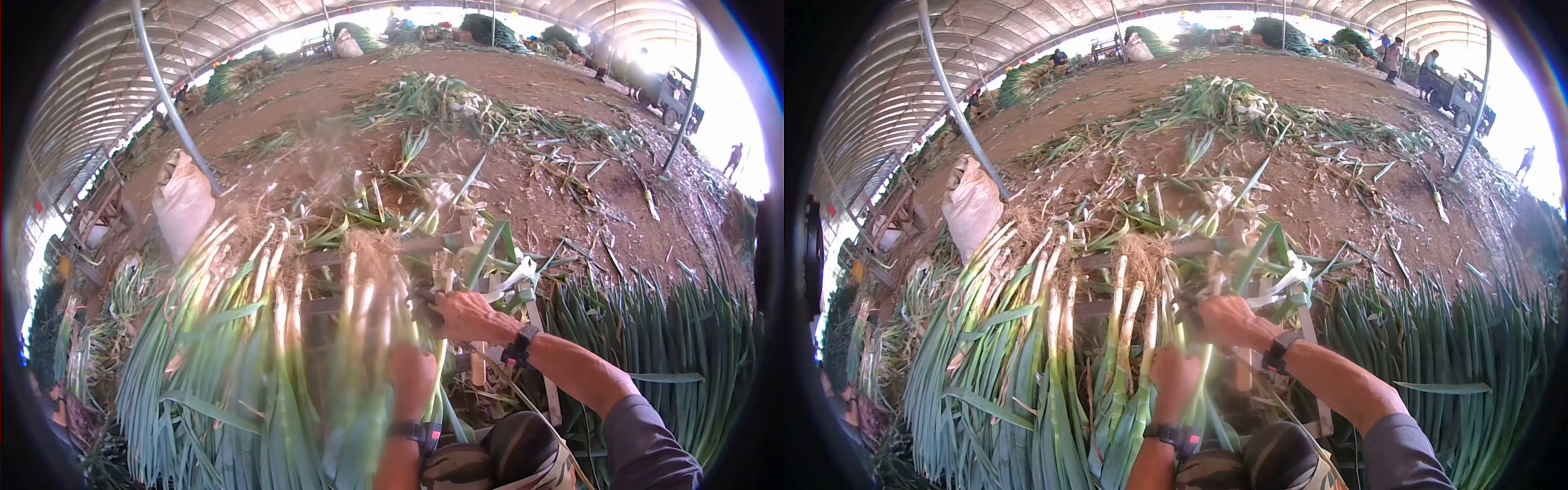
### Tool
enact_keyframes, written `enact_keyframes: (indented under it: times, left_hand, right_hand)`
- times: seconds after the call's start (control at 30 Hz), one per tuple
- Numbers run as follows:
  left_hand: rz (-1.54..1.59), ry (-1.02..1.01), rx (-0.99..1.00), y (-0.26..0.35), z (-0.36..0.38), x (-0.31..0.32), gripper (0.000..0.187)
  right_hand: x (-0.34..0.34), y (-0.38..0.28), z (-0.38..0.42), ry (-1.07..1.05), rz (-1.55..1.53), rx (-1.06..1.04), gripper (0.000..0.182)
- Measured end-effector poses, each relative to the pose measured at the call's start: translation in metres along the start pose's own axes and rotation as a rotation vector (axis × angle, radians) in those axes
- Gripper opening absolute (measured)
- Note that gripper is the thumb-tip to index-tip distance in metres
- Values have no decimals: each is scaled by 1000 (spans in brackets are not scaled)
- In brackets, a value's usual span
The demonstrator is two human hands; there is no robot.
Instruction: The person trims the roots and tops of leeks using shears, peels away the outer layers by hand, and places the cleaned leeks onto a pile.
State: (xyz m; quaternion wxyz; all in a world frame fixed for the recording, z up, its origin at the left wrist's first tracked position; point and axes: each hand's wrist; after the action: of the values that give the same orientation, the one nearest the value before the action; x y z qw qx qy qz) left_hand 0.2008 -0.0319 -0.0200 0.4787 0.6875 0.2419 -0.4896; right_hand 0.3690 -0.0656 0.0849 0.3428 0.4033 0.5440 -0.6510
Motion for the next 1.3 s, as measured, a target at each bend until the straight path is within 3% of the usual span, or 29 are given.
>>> enact_keyframes:
  times: [0.2,0.33,0.4,0.53,0.6,0.67,0.8,0.9,1.0,1.2,1.3]
  left_hand:
    - [199,-167,-87,2,-11,-27,42]
    - [268,-134,-68,0,-8,-25,47]
    - [187,-154,6,-5,0,-21,46]
    - [66,-268,198,-14,8,-5,40]
    - [144,-126,298,-19,24,-13,40]
    - [288,11,364,-31,47,-36,43]
    - [-26,265,82,-77,93,-56,38]
    - [-90,340,92,-83,121,-68,37]
    - [-153,311,83,-84,128,-68,37]
    - [-280,209,-17,-67,119,-67,41]
    - [-281,267,22,-70,118,-63,43]
  right_hand:
    - [-10,1,22,-36,-32,24,46]
    - [-41,-16,81,-86,-81,-61,54]
    - [-48,-21,109,-92,-84,-123,65]
    - [-49,-28,135,-130,-5,-131,61]
    - [-59,-41,138,-251,-28,-42,55]
    - [-57,-41,142,-198,-67,-93,55]
    - [-60,-54,143,-276,-105,-144,55]
    - [-69,-75,144,-373,-228,-223,53]
    - [-65,-87,140,-538,-146,-201,52]
    - [-60,-101,133,-547,-2,-239,50]
    - [-45,-91,129,-400,-43,-245,48]
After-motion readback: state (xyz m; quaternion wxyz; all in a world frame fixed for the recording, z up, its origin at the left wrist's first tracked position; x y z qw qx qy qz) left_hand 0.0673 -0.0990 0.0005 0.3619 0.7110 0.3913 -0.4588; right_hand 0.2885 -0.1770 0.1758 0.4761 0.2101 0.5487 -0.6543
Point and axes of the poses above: each hand's wrist, its own z-axis away from the middle knuckle, its own x-axis out of the palm, y = z × x, and after that the axes turned 3 degrees about -x, right-handed
